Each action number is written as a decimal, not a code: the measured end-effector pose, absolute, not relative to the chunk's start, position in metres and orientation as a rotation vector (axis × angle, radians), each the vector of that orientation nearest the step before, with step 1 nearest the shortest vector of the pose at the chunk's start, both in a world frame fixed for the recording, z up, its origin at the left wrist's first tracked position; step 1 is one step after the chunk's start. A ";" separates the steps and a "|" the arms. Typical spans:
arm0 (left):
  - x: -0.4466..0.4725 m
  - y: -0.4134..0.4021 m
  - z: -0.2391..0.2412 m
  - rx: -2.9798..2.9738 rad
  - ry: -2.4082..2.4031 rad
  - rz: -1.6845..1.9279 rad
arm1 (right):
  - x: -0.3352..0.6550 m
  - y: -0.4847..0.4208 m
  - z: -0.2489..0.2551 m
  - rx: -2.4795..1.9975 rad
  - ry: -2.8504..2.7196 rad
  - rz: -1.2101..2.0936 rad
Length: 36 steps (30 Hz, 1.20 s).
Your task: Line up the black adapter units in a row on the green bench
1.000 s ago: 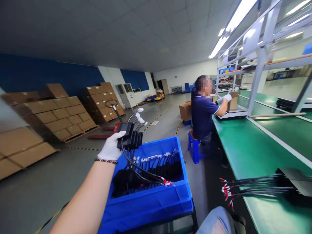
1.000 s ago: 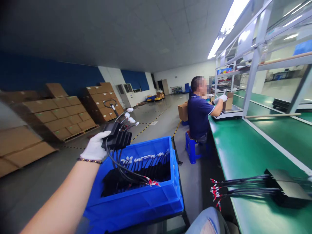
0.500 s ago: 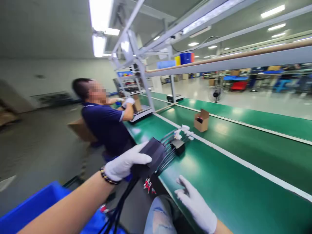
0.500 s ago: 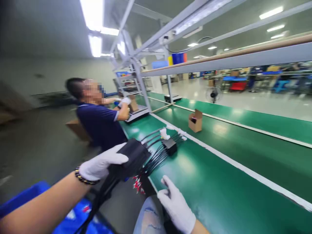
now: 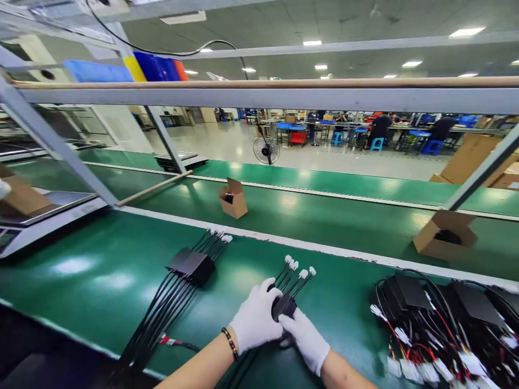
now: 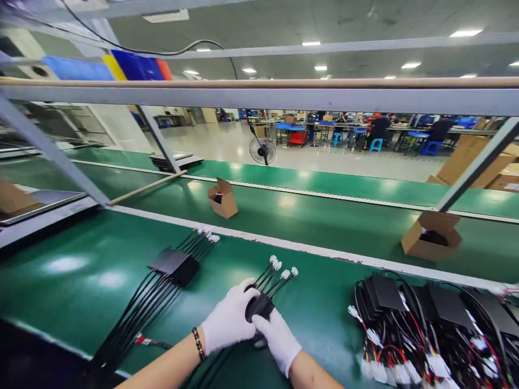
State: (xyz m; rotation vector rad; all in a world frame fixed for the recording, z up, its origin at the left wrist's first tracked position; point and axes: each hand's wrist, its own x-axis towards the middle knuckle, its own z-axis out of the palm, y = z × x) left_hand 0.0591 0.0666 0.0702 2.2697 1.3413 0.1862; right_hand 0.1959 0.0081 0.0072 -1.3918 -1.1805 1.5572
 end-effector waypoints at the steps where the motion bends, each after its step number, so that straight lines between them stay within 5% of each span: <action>1: 0.064 0.064 0.063 2.314 1.346 0.175 | 0.203 0.008 0.003 -1.512 -1.247 1.536; 12: 0.076 0.056 0.033 2.601 1.462 0.103 | 0.260 0.013 0.015 -1.972 -1.642 0.907; 20: 0.051 0.011 0.002 2.769 1.488 0.760 | 0.268 0.025 0.001 -2.005 -2.080 0.628; 30: 0.045 -0.008 -0.018 2.541 1.557 0.882 | 0.267 0.017 0.031 -2.000 -2.124 0.571; 36: 0.043 -0.022 0.003 2.180 1.151 0.879 | 0.258 -0.004 0.069 -1.453 -2.010 0.674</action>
